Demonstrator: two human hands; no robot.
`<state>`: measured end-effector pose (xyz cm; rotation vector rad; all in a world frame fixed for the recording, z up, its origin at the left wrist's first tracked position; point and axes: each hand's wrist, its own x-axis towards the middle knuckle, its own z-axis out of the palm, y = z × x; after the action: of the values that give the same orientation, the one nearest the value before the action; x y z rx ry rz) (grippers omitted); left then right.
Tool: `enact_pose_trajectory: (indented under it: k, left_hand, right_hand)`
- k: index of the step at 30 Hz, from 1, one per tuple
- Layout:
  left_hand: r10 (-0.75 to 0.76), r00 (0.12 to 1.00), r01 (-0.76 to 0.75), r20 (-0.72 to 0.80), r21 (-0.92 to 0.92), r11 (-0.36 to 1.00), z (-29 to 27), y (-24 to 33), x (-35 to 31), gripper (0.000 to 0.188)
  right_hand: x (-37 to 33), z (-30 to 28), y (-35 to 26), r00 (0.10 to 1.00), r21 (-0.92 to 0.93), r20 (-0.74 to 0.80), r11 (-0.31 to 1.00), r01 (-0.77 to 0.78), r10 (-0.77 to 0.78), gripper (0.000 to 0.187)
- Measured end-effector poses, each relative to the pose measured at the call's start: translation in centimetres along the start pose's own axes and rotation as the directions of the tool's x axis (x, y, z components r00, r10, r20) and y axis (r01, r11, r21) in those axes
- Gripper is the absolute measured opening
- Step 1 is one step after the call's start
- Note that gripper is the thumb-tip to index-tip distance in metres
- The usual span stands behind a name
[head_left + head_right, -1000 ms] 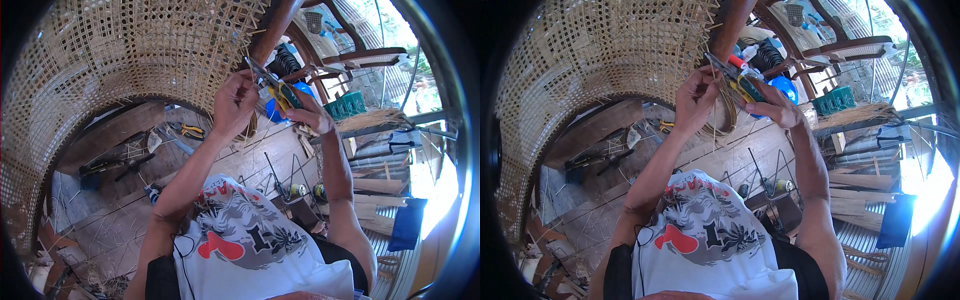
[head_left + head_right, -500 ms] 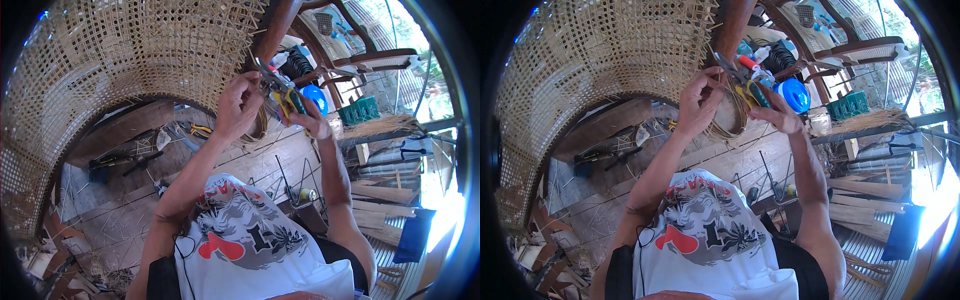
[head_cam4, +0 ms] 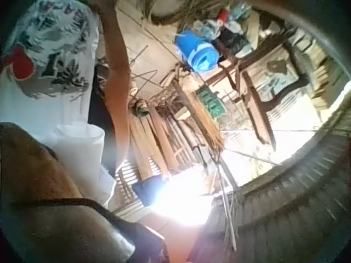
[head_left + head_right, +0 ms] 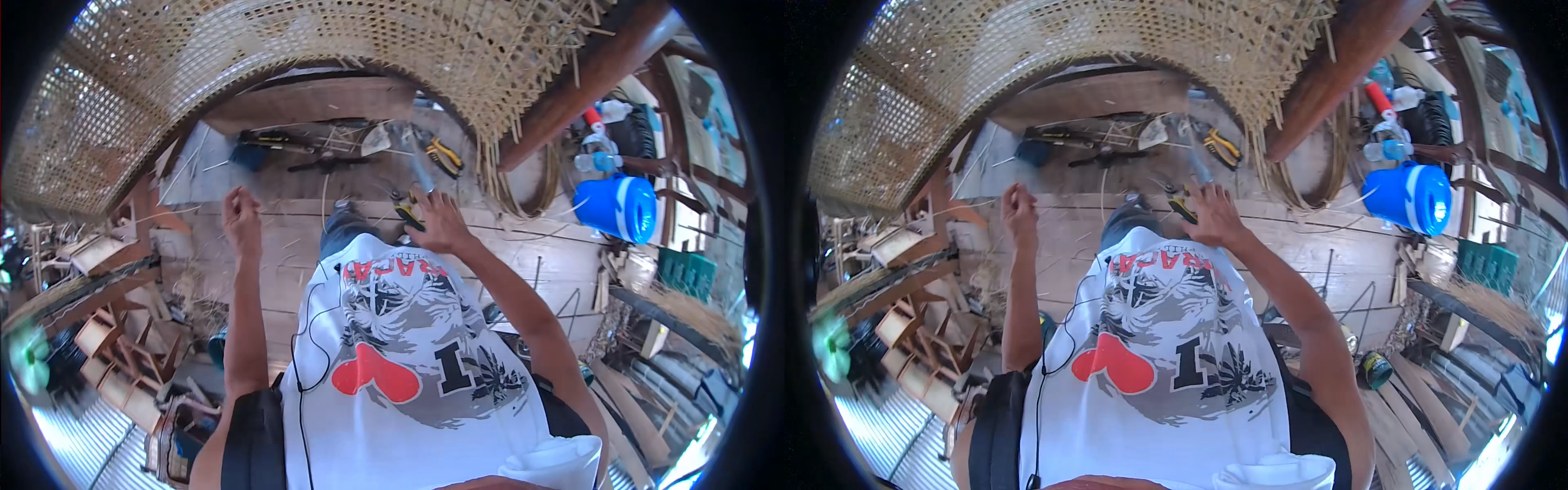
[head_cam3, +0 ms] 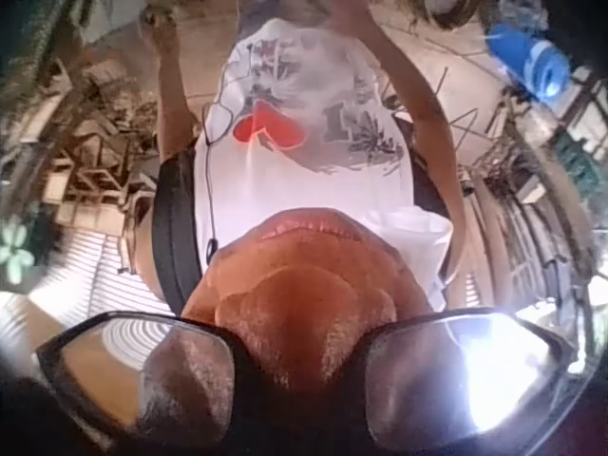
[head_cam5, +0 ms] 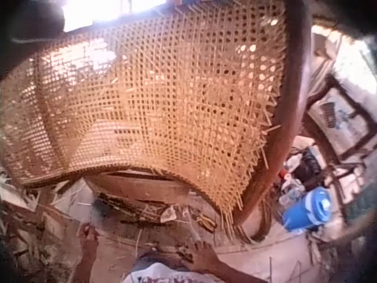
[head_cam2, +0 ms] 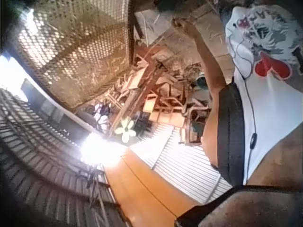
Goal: Repairing and weaving a wicker chair using rattan strands.
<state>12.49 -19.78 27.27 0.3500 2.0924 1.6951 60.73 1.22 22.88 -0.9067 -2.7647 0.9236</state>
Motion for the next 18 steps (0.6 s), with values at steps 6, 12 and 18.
enact_pose_trajectory:
  k: [6,12,18]
  left_hand:
    - [0.228,0.973,-0.229,0.022,0.143,0.963,-3.2,-1.4,2.7,0.030]
    - [0.413,0.690,-0.492,0.594,-0.033,0.870,16.4,9.3,7.0,0.024]
    - [0.702,-0.012,-0.784,0.712,-0.442,0.435,28.9,33.5,6.3,0.014]
  right_hand:
    - [13.5,3.5,0.7,0.983,-0.318,-0.100,0.941,0.118,-0.157,0.120]
    - [15.9,2.3,-5.5,0.862,0.017,-0.503,0.998,-0.062,0.062,0.097]
    - [11.8,-17.7,-17.7,0.175,-0.093,-0.984,0.961,-0.260,-0.048,0.061]
